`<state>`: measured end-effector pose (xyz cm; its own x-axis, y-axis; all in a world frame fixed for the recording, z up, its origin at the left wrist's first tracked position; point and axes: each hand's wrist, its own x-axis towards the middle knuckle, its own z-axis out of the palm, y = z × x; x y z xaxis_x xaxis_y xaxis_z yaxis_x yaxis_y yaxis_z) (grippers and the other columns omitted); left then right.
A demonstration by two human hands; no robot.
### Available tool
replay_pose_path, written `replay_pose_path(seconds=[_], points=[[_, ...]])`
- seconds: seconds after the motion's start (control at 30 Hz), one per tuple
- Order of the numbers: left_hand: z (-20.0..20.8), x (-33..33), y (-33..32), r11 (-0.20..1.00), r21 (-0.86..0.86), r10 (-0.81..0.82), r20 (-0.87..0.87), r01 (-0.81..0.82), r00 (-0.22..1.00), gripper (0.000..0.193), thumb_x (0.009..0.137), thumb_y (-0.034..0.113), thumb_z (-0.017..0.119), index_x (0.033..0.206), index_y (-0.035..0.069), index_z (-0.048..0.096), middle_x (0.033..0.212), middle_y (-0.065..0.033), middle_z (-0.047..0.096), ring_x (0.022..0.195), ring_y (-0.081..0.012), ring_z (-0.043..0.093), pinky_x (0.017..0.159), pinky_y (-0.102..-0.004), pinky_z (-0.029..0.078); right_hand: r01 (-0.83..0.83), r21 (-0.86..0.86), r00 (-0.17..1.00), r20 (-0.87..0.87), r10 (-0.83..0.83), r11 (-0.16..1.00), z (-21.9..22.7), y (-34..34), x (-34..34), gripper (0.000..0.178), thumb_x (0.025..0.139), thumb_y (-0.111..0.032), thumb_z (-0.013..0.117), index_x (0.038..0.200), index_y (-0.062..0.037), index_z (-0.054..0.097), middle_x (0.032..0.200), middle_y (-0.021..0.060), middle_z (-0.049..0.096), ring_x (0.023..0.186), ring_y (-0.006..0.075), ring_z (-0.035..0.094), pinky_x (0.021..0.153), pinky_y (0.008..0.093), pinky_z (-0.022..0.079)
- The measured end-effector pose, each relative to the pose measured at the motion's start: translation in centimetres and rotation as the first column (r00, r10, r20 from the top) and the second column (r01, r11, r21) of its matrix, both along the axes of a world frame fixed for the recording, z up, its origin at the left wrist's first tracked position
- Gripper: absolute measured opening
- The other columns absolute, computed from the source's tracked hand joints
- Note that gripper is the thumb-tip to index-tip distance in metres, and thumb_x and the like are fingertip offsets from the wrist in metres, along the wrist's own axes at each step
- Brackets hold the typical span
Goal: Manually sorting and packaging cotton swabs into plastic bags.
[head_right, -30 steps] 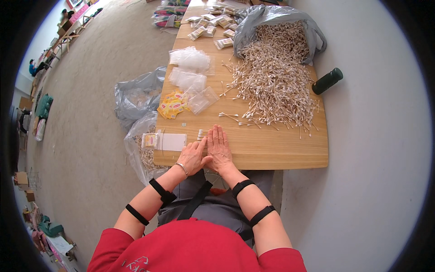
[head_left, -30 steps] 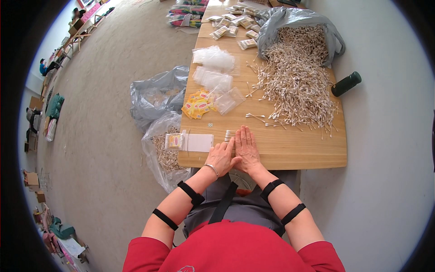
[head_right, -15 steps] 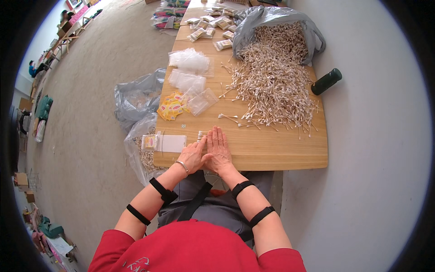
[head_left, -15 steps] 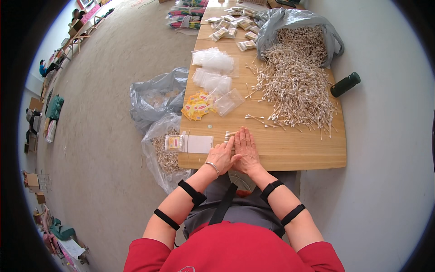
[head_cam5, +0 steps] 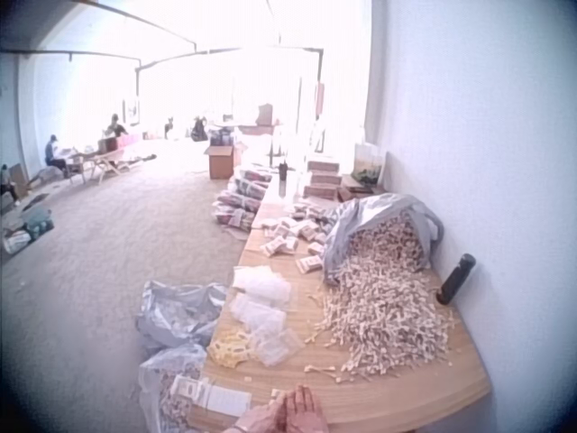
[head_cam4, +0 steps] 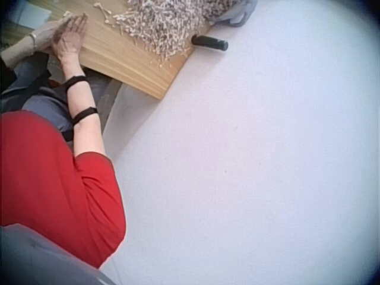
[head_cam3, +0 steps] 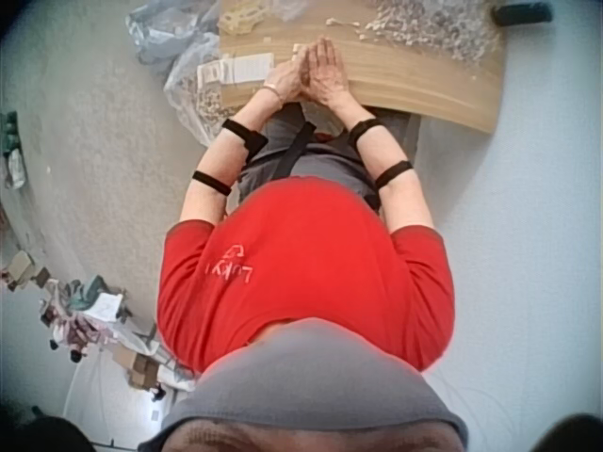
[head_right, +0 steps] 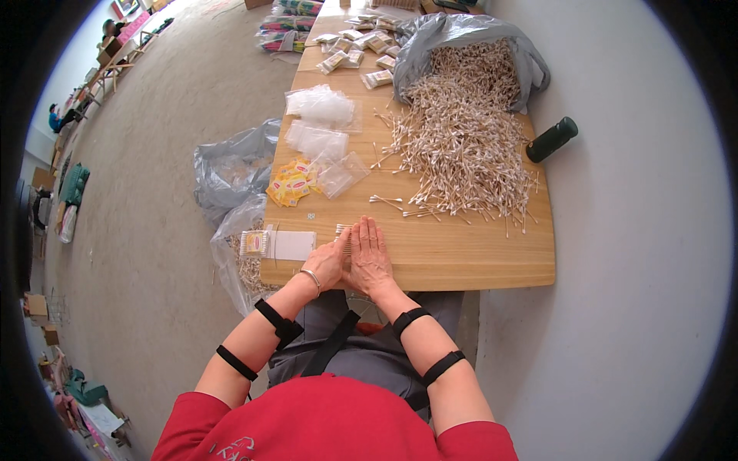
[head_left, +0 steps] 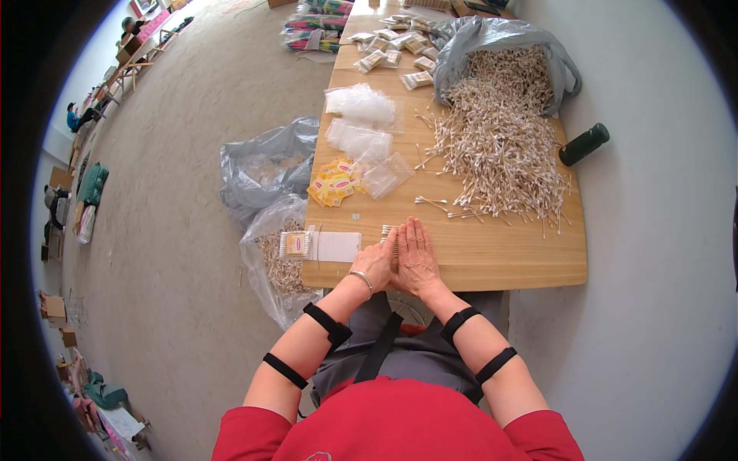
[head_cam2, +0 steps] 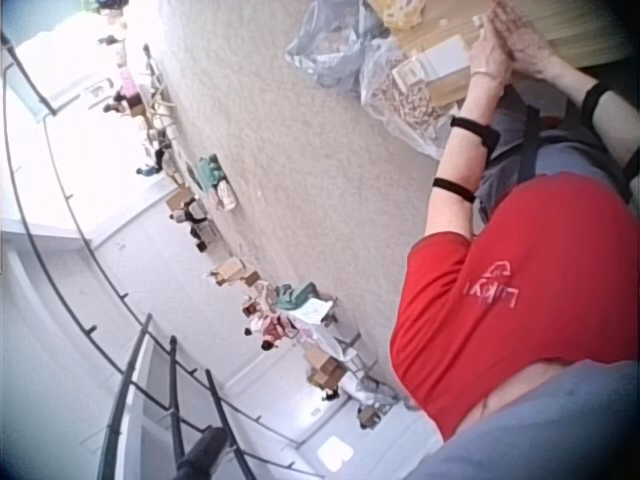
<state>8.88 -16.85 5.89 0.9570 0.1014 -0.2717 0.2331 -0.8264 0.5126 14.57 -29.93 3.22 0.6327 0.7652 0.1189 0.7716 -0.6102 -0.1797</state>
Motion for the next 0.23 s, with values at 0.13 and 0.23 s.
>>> replay_pose_path(seconds=[0.13, 0.23], points=[[-0.67, -0.26, 0.03, 1.000, 0.003, -0.014, 0.036, 0.014, 0.999, 0.079, 0.076, 0.014, 0.061, 0.143, 0.004, 0.021, 0.110, -0.0204, 0.060, 0.097, -0.0351, 0.060, 0.083, -0.0428, 0.048, -0.006, -0.002, 0.999, -0.048, 0.006, 1.000, 0.38, 0.01, -0.01, 0.095, 0.076, -0.050, 0.055, 0.141, 0.0079, 0.018, 0.150, 0.0262, 0.011, 0.142, 0.0358, 0.006, 0.115, 0.0451, 0.004], [-0.92, -0.20, 0.13, 1.000, -0.009, -0.018, 0.032, 0.019, 0.999, 0.081, 0.075, 0.015, 0.062, 0.144, 0.004, 0.020, 0.112, -0.0199, 0.059, 0.098, -0.0353, 0.060, 0.084, -0.0423, 0.048, -0.008, -0.013, 0.999, -0.048, 0.007, 1.000, 0.53, -0.04, -0.03, 0.096, 0.075, -0.050, 0.057, 0.141, 0.0075, 0.017, 0.150, 0.0258, 0.010, 0.142, 0.0358, 0.006, 0.115, 0.0450, 0.003]])
